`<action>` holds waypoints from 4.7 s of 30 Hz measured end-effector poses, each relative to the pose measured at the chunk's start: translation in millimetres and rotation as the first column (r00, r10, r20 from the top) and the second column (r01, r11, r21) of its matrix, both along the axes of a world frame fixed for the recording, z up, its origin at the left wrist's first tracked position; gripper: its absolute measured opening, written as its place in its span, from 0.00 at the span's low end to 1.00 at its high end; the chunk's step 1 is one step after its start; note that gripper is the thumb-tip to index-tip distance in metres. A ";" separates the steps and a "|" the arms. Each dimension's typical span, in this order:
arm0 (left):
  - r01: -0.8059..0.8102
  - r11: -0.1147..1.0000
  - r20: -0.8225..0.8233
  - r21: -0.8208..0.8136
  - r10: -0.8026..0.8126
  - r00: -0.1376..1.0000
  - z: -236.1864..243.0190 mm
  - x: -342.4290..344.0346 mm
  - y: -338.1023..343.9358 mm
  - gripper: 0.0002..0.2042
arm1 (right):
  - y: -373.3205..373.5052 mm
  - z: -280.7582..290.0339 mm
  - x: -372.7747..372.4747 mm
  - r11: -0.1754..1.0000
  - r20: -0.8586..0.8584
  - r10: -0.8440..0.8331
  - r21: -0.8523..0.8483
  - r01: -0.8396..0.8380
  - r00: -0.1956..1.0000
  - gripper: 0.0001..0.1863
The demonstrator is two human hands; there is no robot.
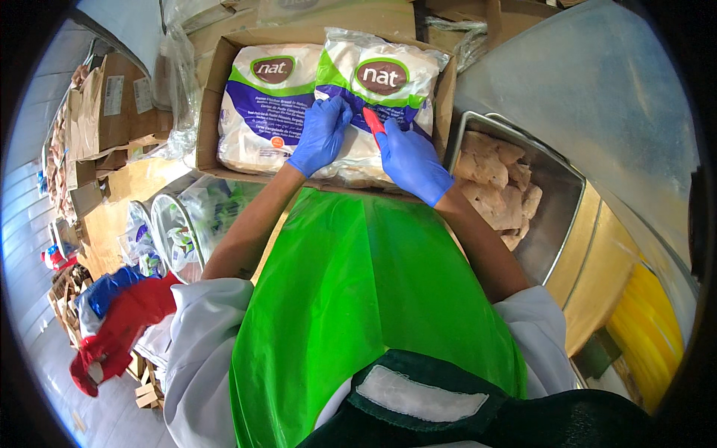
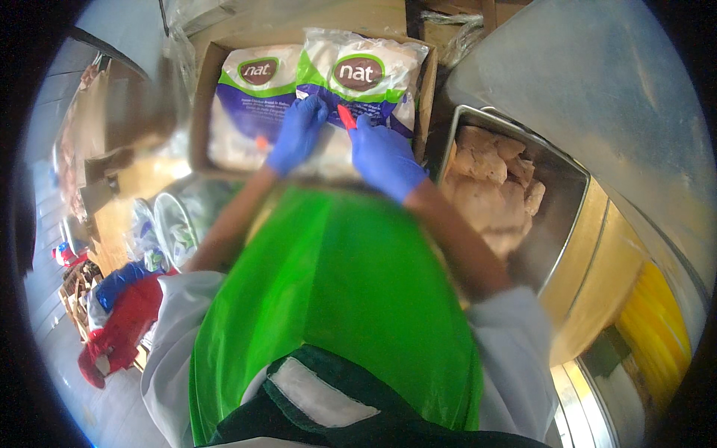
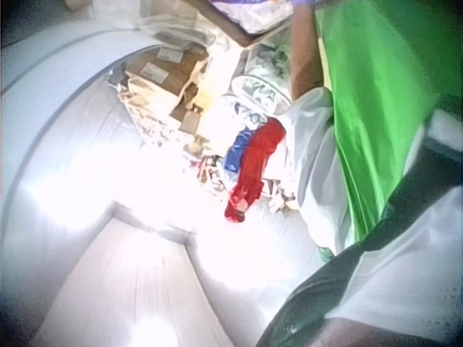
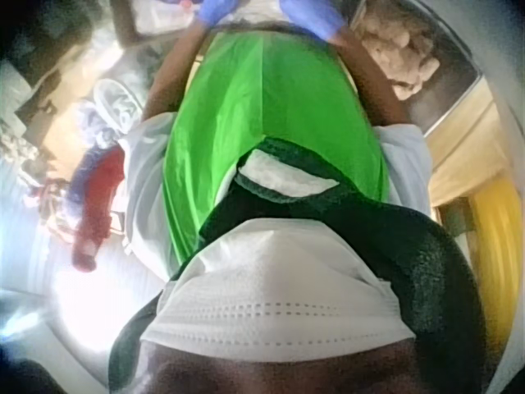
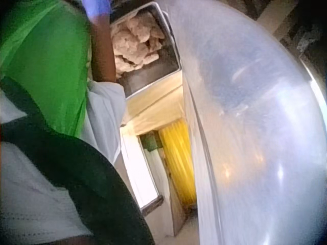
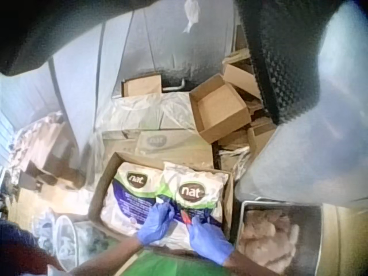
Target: The person uses a red box cutter to open a shrink-wrapped cardboard box and then cuts open multiple white plastic bags of frozen chicken. They pour the contents of each bag into a metal tray and discard the empty bags into a nearby bin.
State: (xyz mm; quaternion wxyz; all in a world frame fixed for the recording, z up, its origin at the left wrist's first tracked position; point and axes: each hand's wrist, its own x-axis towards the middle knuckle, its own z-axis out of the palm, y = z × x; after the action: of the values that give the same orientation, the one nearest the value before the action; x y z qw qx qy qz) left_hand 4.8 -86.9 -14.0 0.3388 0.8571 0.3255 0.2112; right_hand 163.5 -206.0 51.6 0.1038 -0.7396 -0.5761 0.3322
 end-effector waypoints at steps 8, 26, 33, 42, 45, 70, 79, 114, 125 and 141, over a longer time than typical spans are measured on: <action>0.013 0.997 0.103 -0.069 -0.006 0.995 -4.2 0.4 1.8 0.02 | 3.8 -5.4 -12.7 1.000 0.094 0.014 0.020 -0.016 0.995 0.13; 0.134 0.986 0.035 0.096 -0.138 0.990 6.9 -3.3 4.7 0.01 | -59.8 39.1 33.9 0.924 0.280 0.380 -0.069 -0.376 0.882 0.12; 0.409 0.896 -0.040 0.171 -0.409 0.912 49.6 -5.4 -9.5 0.11 | -44.8 1.9 60.9 0.997 -0.439 0.080 0.046 -0.066 0.895 0.15; 0.476 0.865 -0.115 0.157 -0.463 0.879 43.0 1.9 -11.9 0.10 | -43.0 15.2 66.1 0.903 -0.726 -0.348 -0.429 0.004 0.593 0.16; 0.494 0.835 -0.230 0.243 -0.445 0.865 37.8 0.9 -7.8 0.09 | -44.4 13.3 62.2 0.931 -0.687 -0.263 -0.364 -0.008 0.678 0.16; 0.310 0.948 -0.008 0.070 -0.310 0.951 30.2 -3.5 -16.7 0.15 | -50.6 28.7 108.5 0.901 -0.446 0.423 0.109 -0.421 0.789 0.19; 0.185 0.979 0.179 0.087 -0.198 0.964 21.6 -9.7 -9.5 0.09 | -111.0 127.5 157.0 0.926 -0.678 -0.288 -0.377 0.016 0.677 0.21; 0.928 0.138 -0.853 0.347 -0.365 0.374 95.6 62.3 35.2 0.30 | -117.7 -29.6 29.5 0.926 -0.436 -0.112 0.281 0.253 0.893 0.13; 0.878 0.148 -0.773 0.455 -0.424 0.472 97.5 55.2 37.6 0.27 | -70.7 -29.1 49.6 0.876 0.525 0.077 0.371 -0.309 0.847 0.15; 0.839 0.060 -0.741 0.540 -0.440 0.508 85.9 51.8 42.1 0.20 | -131.9 -18.6 47.6 0.982 0.041 0.065 0.176 -0.071 0.997 0.13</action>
State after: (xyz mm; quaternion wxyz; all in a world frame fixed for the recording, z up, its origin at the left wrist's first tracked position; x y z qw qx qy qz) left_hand 56.7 -44.8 71.9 -0.1685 0.9642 -0.2046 -0.0070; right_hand 211.1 -337.9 33.0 0.1479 -0.7131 -0.6299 0.2698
